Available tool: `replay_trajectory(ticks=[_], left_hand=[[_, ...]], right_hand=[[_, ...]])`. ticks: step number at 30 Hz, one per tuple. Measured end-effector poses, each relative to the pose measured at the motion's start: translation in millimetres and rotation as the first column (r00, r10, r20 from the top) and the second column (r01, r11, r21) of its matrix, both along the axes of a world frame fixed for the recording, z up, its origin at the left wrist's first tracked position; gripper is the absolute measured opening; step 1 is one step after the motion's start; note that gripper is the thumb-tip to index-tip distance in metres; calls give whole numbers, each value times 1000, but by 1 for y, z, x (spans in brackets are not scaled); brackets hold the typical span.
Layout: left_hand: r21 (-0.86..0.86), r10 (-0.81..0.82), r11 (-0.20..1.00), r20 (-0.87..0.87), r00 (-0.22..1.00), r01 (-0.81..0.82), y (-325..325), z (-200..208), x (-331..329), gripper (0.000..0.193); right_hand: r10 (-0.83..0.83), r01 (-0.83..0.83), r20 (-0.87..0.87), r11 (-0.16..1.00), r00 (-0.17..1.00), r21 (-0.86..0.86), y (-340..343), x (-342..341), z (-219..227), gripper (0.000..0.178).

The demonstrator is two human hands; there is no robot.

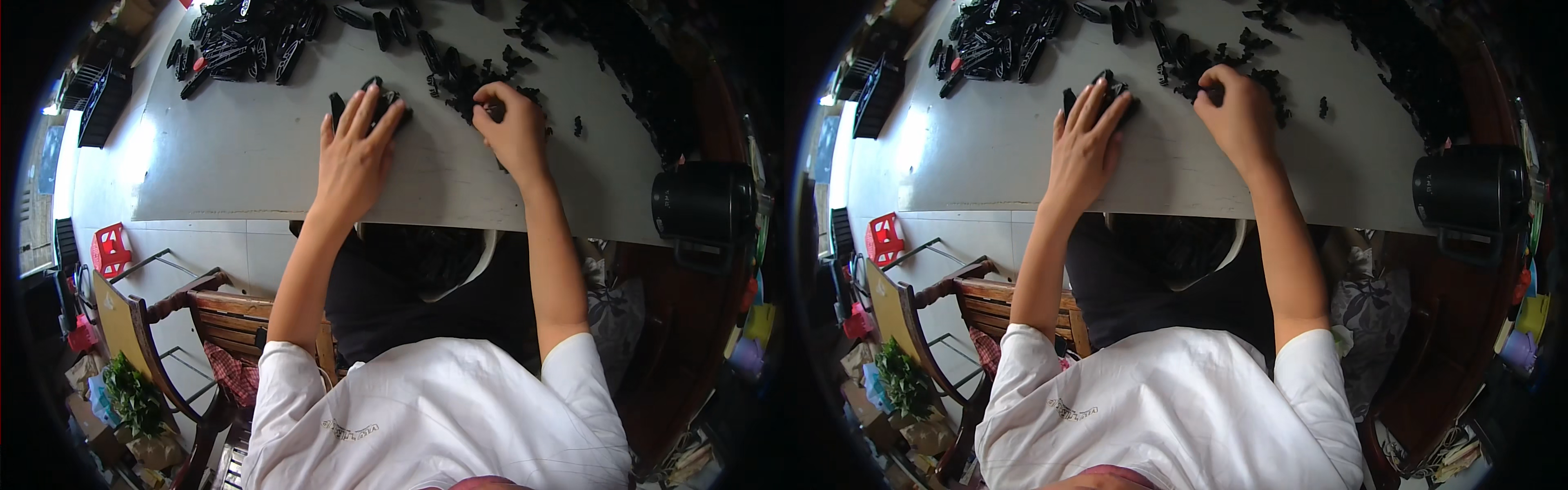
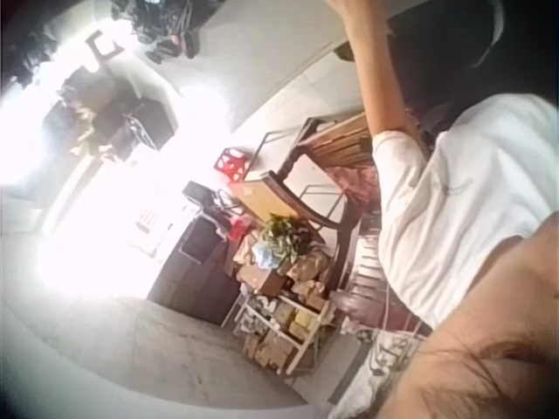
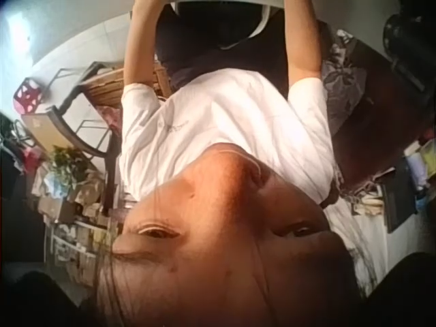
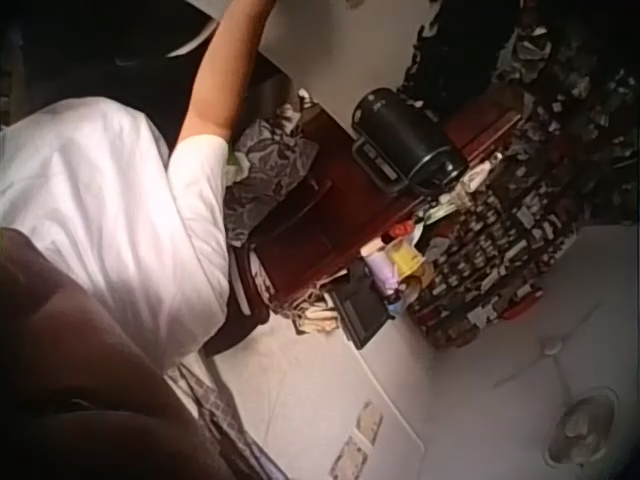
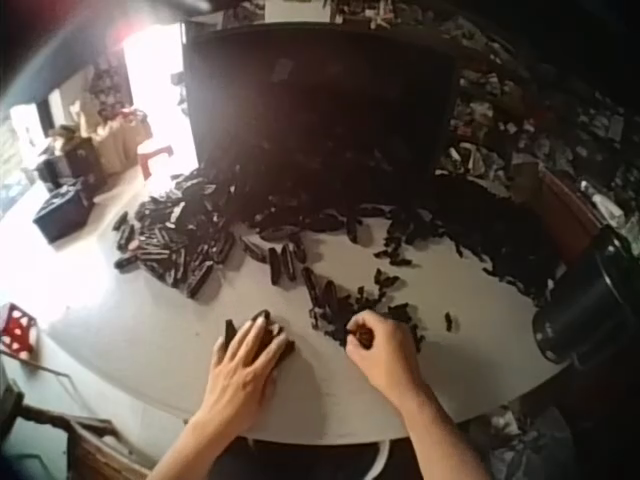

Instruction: Manually assembling small black plastic components on a table.

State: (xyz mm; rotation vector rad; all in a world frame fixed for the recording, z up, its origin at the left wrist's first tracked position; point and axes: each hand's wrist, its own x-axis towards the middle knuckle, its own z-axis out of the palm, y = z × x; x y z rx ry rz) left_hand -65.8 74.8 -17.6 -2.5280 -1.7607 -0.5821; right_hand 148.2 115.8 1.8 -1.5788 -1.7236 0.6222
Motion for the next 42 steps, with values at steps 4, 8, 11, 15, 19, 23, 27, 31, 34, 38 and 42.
replay_trajectory(ticks=[4,8,11,15,19,23,27,31,34,38,42], left_hand=[[45,-30,999,84,996,26,-19,2,4,48],[122,-52,992,118,992,38,-26,4,4,39],[199,-165,974,286,944,110,-30,14,6,35],[18,-94,993,688,720,113,-45,15,15,39],[-190,78,952,907,414,239,-58,3,19,39],[-237,259,873,966,7,425,-64,4,23,36],[-348,430,796,901,-58,495,-65,12,25,38],[-329,439,784,894,-95,526,-67,6,24,43],[-339,404,820,913,-47,461,-68,5,24,50],[-335,340,788,936,88,516,-71,13,25,61],[-347,217,825,923,317,445,-74,13,28,61]], right_hand=[[16,-97,458,984,889,152,4,-6,1,14],[84,-158,429,977,899,140,-7,-2,3,15],[229,-303,340,935,912,183,-26,6,6,17],[240,-280,211,943,947,181,-44,14,5,19],[57,-54,-49,997,997,60,-47,20,5,12],[79,-40,279,989,957,-141,-51,3,13,23],[150,-171,-109,961,983,-216,-60,-6,8,14],[43,-418,-737,845,675,-333,-78,-20,18,10],[30,-440,-768,834,639,-334,-84,-26,19,9],[36,-424,-778,853,627,-303,-87,-31,17,12],[-8,-363,-793,886,609,-287,-94,-38,14,12]])
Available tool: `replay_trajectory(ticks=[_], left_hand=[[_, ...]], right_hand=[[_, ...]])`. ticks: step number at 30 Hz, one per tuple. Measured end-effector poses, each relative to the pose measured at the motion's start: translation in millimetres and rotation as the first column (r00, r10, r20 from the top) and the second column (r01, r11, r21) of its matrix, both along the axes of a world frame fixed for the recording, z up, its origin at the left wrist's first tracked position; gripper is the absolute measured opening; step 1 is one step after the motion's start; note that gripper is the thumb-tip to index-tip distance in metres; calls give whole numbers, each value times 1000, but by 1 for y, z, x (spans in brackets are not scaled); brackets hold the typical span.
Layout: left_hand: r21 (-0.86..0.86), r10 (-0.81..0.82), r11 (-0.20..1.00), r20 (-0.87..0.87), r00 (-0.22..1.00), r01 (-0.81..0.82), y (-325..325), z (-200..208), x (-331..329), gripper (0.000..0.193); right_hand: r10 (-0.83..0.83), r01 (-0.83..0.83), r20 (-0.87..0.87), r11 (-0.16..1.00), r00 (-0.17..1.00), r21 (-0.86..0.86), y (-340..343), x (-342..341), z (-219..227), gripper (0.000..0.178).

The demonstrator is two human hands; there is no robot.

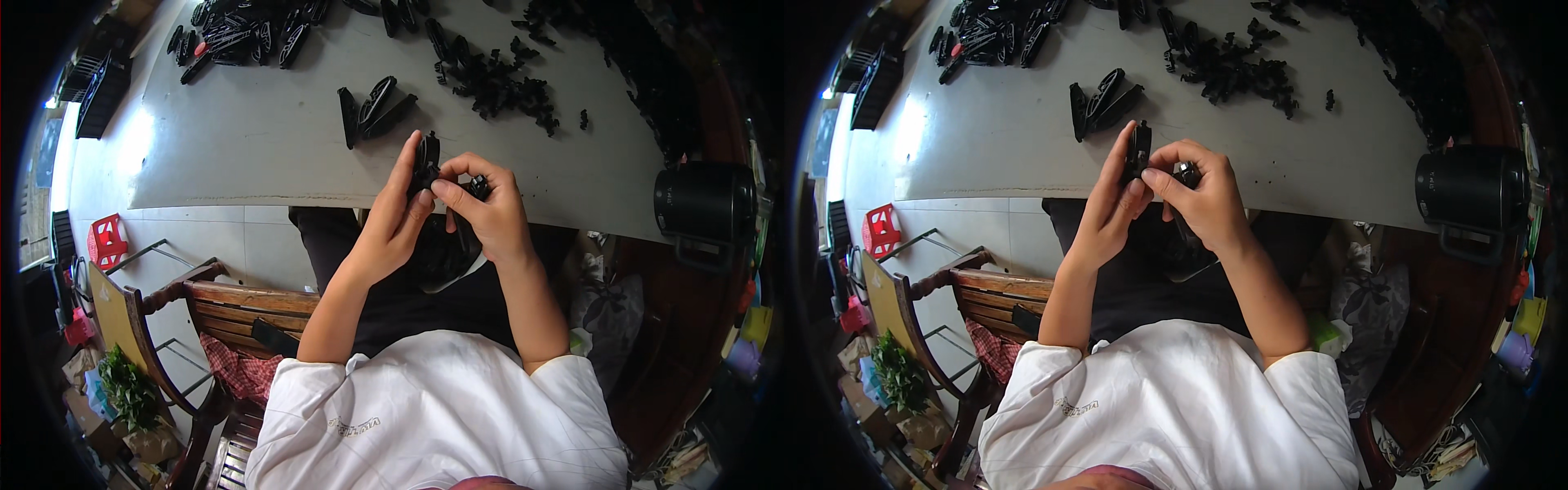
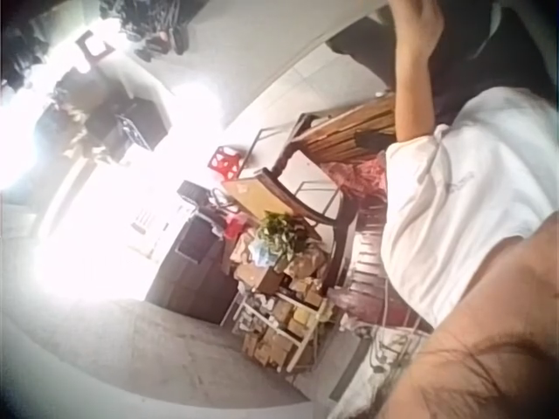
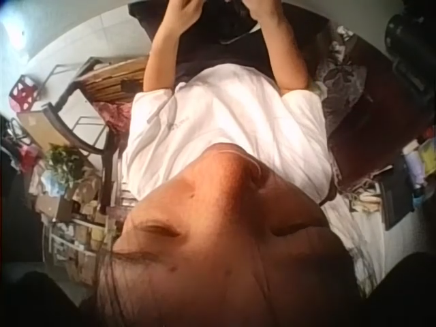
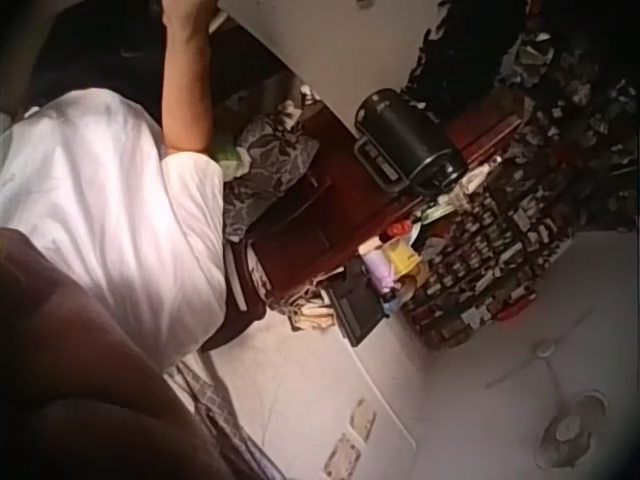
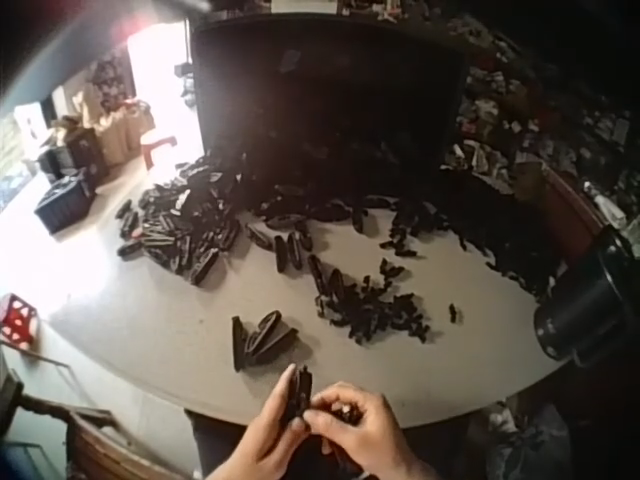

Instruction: Manually assembling small black plastic components on a table.

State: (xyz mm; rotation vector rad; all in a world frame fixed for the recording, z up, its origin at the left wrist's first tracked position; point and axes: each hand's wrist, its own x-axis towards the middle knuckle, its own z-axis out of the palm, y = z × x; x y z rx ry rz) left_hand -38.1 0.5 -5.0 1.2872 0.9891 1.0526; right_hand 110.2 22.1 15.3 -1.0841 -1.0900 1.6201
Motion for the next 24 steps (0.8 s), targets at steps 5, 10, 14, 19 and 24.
replay_trajectory(ticks=[5,10,14,19,24], left_hand=[[-20,-146,989,47,988,147,-8,11,2,72],[-40,-268,963,-54,962,267,-23,10,-2,71],[297,-88,917,-501,861,267,-8,11,-22,43],[610,508,792,-628,590,-33,38,3,-19,41],[673,646,738,-725,241,48,63,-6,-10,37]], right_hand=[[60,-65,-69,996,996,-62,-3,7,2,15],[123,-123,-12,987,992,-106,-24,20,-7,17],[170,-221,252,956,953,193,-39,39,-21,37],[-192,-137,635,891,748,432,18,42,-4,12],[-563,-251,729,697,389,672,75,39,-18,7]])
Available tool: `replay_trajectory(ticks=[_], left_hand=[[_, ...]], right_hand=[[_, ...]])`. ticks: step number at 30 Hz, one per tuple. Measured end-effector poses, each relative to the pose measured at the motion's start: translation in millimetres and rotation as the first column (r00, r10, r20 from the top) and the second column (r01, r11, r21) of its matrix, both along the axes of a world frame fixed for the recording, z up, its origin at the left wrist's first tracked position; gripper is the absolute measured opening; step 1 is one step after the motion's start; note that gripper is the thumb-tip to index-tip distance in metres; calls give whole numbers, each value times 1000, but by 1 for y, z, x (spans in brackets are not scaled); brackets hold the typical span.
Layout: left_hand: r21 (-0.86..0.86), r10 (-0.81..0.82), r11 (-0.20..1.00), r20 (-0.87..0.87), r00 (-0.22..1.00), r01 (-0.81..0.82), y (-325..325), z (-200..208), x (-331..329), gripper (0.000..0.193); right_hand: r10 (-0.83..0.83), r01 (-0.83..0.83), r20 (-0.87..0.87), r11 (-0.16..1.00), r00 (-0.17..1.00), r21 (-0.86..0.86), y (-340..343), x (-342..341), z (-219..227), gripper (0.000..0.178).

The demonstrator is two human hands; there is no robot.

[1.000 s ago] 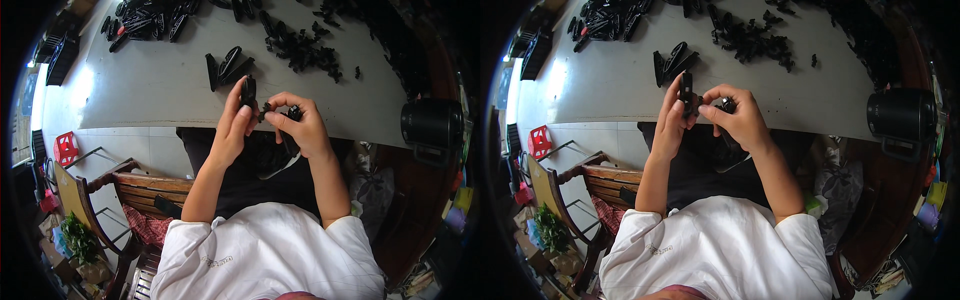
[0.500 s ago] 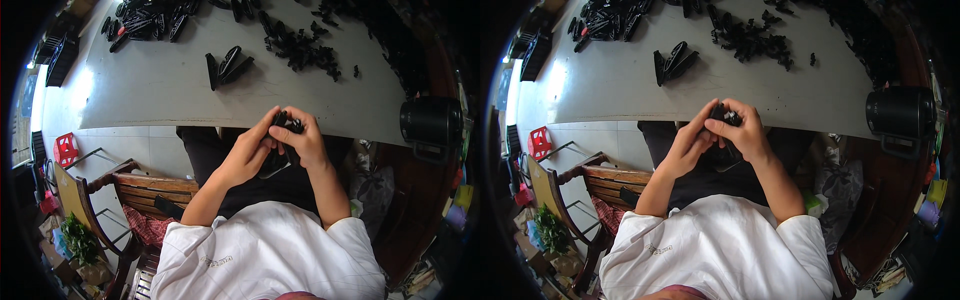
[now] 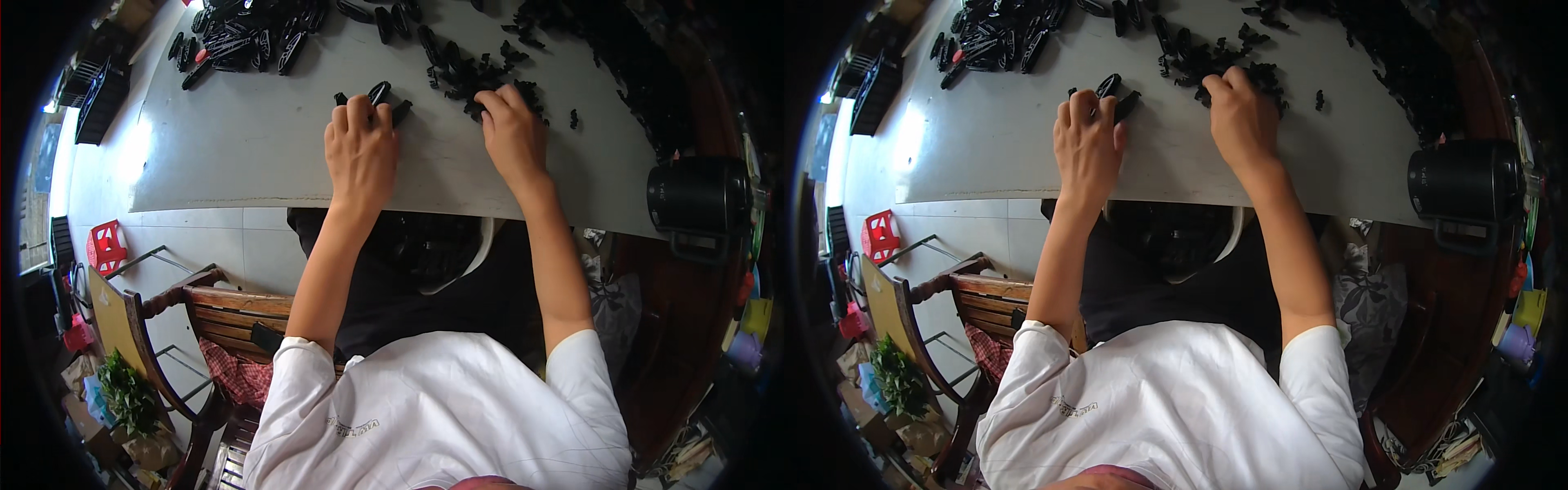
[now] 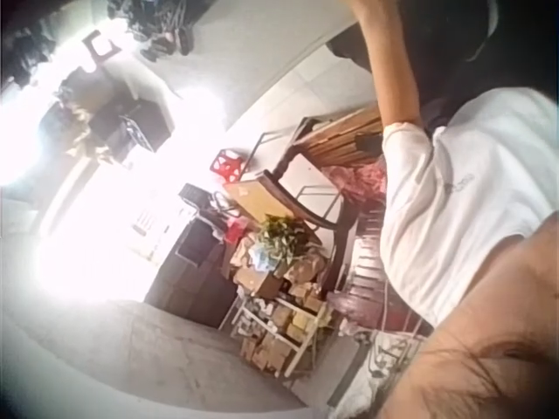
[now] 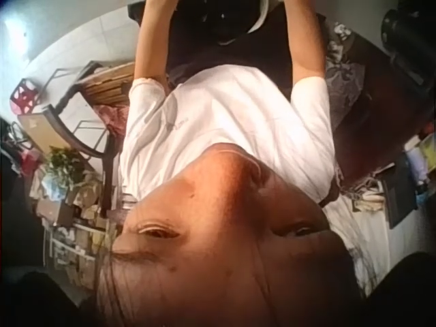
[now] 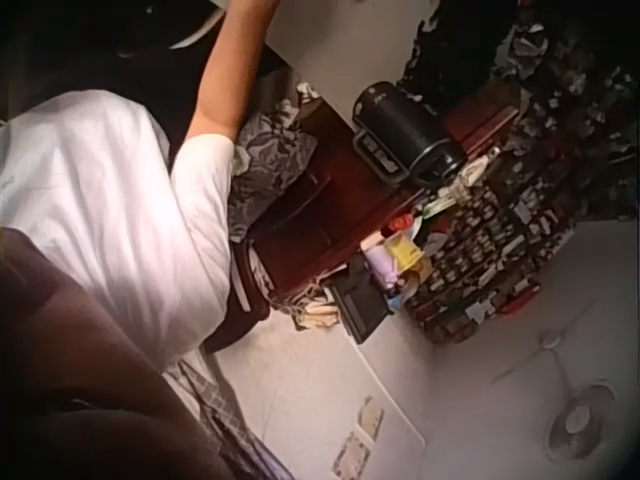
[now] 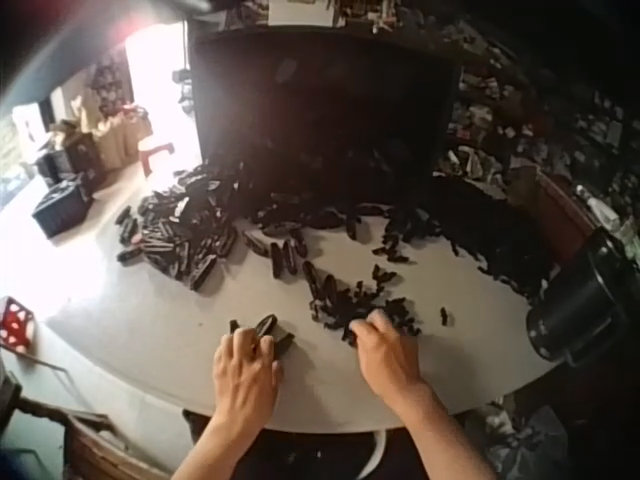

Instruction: Manually assembling small black plastic components on a table.

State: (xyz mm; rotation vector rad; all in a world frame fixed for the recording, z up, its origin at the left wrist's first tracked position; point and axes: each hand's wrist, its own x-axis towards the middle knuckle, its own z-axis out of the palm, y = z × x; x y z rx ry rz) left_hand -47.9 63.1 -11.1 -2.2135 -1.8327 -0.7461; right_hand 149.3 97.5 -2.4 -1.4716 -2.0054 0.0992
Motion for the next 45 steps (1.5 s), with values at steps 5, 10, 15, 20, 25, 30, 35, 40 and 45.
replay_trajectory(ticks=[5,10,15,20,25,30,35,40,45], left_hand=[[79,-167,986,421,892,147,-11,4,12,25],[-183,149,877,983,111,444,-31,9,15,13],[-162,164,828,985,44,537,-31,2,11,16],[-168,204,819,979,-5,549,-31,-4,9,18],[-171,196,843,981,5,510,-33,-3,14,22],[-196,258,800,966,-30,566,-36,3,14,27],[-180,285,740,957,-60,648,-37,2,12,36],[-90,-31,777,983,180,623,-38,-5,20,59],[-225,69,770,960,273,597,-40,-5,15,61]], right_hand=[[104,-143,300,983,948,112,8,6,-2,6],[74,-54,114,983,991,-173,0,0,7,6],[1,-27,-142,982,990,-186,2,18,8,6],[-34,5,-135,978,990,-210,-1,32,18,4],[-1,5,15,956,1000,-295,-9,21,16,10],[-34,0,-96,946,995,-325,-12,12,16,9],[-262,-544,-837,659,481,-519,-45,-18,23,10],[-274,-516,-851,698,448,-496,-56,-25,19,7],[-111,-569,-782,624,614,-536,-62,-18,22,10]])
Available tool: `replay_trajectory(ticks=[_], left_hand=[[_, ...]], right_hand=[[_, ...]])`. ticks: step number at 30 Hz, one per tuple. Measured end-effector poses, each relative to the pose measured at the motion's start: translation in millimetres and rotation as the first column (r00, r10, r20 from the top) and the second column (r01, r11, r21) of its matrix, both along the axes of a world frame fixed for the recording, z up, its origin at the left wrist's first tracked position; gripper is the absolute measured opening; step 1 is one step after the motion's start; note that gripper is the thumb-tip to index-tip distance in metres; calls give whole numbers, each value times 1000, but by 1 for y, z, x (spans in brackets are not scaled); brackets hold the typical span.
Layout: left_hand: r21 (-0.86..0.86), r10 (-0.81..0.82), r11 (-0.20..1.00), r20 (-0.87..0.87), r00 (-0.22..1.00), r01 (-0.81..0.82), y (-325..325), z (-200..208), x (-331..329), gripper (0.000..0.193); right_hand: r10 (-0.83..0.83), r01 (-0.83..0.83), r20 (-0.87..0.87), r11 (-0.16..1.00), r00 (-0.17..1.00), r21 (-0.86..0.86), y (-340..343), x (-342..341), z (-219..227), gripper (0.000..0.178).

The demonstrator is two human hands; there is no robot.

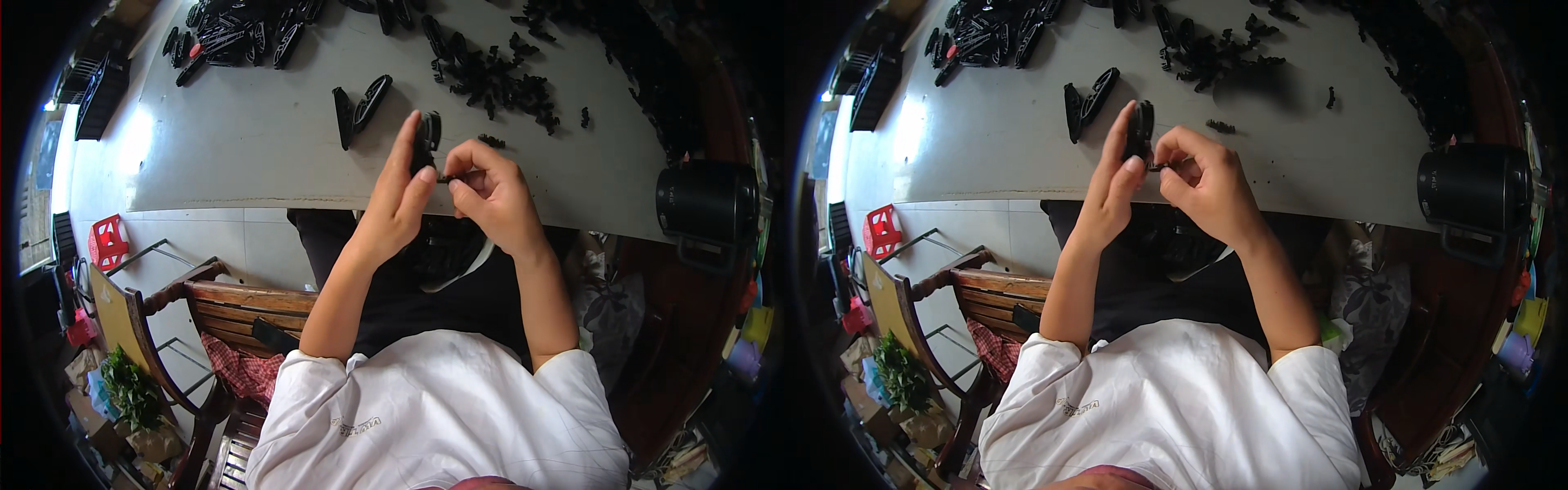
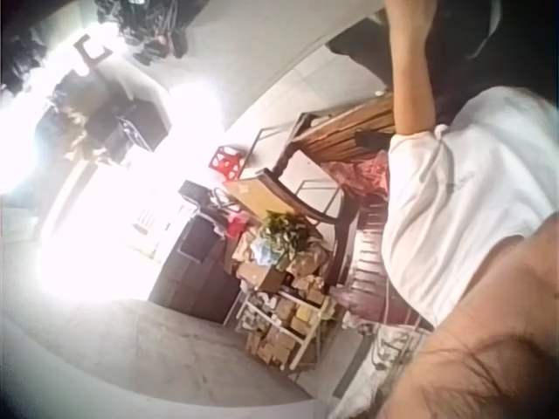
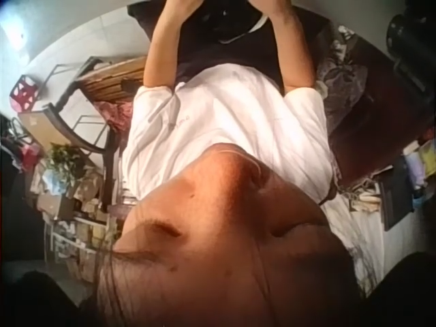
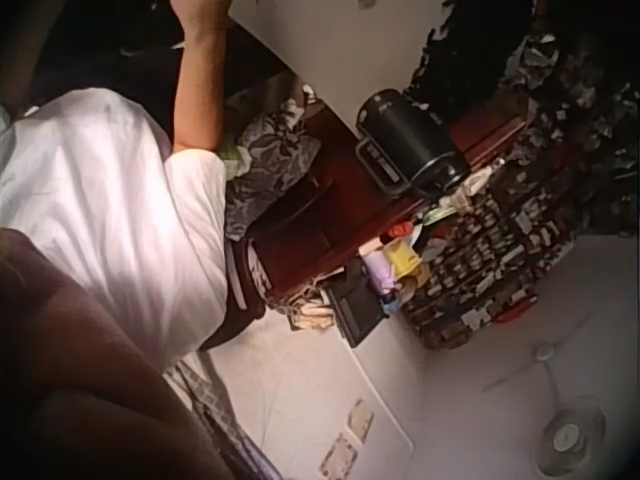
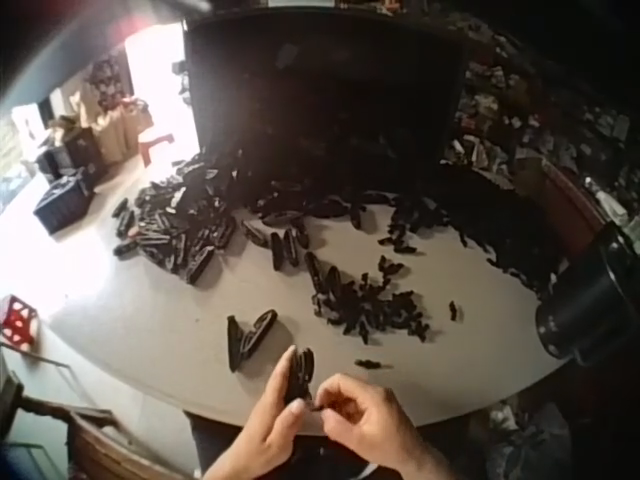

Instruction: Manually assembling small black plastic components on a table.

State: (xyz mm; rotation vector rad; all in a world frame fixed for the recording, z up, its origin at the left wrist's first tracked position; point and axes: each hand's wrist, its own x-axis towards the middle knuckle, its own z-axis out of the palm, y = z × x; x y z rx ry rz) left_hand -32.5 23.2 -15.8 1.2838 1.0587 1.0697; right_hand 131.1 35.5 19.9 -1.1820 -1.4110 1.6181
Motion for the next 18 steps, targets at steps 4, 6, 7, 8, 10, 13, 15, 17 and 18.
replay_trajectory(ticks=[4,6,7,8,10,13,15,17,18], left_hand=[[216,-60,973,-130,990,87,-6,10,9,61],[37,-206,977,-36,978,208,-6,14,6,62],[38,-206,977,-37,978,208,-7,14,6,62],[55,-195,979,2,981,195,-8,14,6,63],[71,-183,981,40,982,180,-10,14,7,64],[-16,-259,965,104,960,262,-17,20,8,72],[-29,-302,952,72,950,305,-23,13,8,72],[-18,-292,956,53,955,293,-25,14,9,69],[173,-266,943,-120,956,284,-21,13,10,65]], right_hand=[[-46,19,115,975,992,221,-1,1,-6,16],[-52,8,139,953,989,304,-3,0,-7,18],[-63,56,28,976,998,210,-6,-2,-6,19],[-85,93,-83,990,993,110,-8,-3,-6,20],[-164,172,-103,983,981,71,-10,-5,-3,24],[-138,127,-116,987,984,-97,-10,7,-13,31],[-109,80,-220,987,969,-139,-16,10,-16,19],[-118,91,-213,987,970,-130,-20,12,-17,14],[-184,144,-270,976,945,-163,-23,16,-18,13]])
